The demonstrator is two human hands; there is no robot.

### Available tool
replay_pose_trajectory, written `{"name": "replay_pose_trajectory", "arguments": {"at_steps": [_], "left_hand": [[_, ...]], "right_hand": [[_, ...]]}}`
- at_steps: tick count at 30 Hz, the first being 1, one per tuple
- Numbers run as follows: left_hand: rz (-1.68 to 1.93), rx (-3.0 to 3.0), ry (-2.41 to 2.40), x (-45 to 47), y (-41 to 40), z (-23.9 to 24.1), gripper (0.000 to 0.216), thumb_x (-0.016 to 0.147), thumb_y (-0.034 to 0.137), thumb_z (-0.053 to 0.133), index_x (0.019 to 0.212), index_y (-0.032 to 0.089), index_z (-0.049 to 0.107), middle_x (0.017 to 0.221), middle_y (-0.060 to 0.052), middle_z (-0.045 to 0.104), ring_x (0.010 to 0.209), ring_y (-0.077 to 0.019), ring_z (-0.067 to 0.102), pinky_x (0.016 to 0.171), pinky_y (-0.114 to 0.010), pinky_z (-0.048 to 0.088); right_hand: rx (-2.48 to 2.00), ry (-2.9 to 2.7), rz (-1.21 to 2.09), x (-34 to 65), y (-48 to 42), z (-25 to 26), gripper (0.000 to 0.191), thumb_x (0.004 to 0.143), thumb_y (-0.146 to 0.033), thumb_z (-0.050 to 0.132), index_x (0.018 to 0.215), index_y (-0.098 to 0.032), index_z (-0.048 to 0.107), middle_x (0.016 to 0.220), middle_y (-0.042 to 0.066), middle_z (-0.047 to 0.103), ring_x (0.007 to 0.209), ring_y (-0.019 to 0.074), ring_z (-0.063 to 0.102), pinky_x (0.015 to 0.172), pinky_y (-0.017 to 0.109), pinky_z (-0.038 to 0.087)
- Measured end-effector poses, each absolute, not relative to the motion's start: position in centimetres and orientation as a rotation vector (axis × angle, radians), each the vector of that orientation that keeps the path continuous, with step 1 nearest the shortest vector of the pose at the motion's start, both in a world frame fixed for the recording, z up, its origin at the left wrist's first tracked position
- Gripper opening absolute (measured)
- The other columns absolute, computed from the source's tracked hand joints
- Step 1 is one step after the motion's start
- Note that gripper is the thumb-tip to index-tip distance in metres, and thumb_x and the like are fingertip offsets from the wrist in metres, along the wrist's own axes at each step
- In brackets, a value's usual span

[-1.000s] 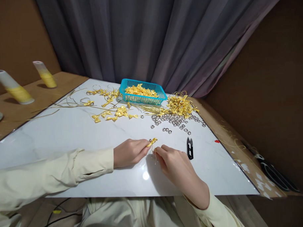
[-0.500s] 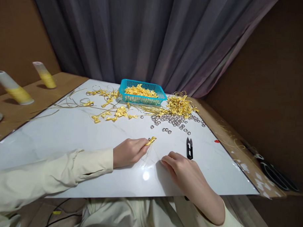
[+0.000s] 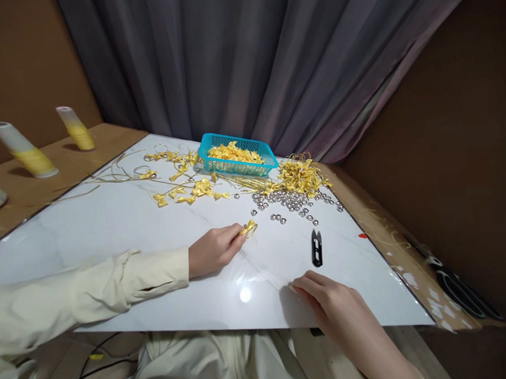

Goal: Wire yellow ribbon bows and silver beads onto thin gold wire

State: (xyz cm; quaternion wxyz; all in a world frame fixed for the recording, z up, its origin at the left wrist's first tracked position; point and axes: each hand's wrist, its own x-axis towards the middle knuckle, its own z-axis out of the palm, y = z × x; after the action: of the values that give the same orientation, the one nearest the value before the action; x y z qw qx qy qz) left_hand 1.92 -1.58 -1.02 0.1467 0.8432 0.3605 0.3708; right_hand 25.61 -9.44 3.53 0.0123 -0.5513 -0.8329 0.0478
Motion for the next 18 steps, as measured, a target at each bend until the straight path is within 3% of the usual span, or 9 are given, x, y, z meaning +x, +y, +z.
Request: {"name": "replay_pose_trajectory", "arguments": {"at_steps": [18], "left_hand": [[1.105,2.347,1.061,1.9,-1.4,-0.7,0.019,0.091,0.023,0.034,0.076,0.018,0.045,0.054,0.006,0.041,0.045,-0.0078,0.040,0.050,-0.019,0.033]], "right_hand": [[-1.728,-2.587,0.381,27.9,-10.0,4.1,0.032,0.090,-0.022,0.033,0.080,-0.023,0.062,0.070,0.003,0.061,0.056,0.0135,0.059,0.049,0.022,0.036]]}}
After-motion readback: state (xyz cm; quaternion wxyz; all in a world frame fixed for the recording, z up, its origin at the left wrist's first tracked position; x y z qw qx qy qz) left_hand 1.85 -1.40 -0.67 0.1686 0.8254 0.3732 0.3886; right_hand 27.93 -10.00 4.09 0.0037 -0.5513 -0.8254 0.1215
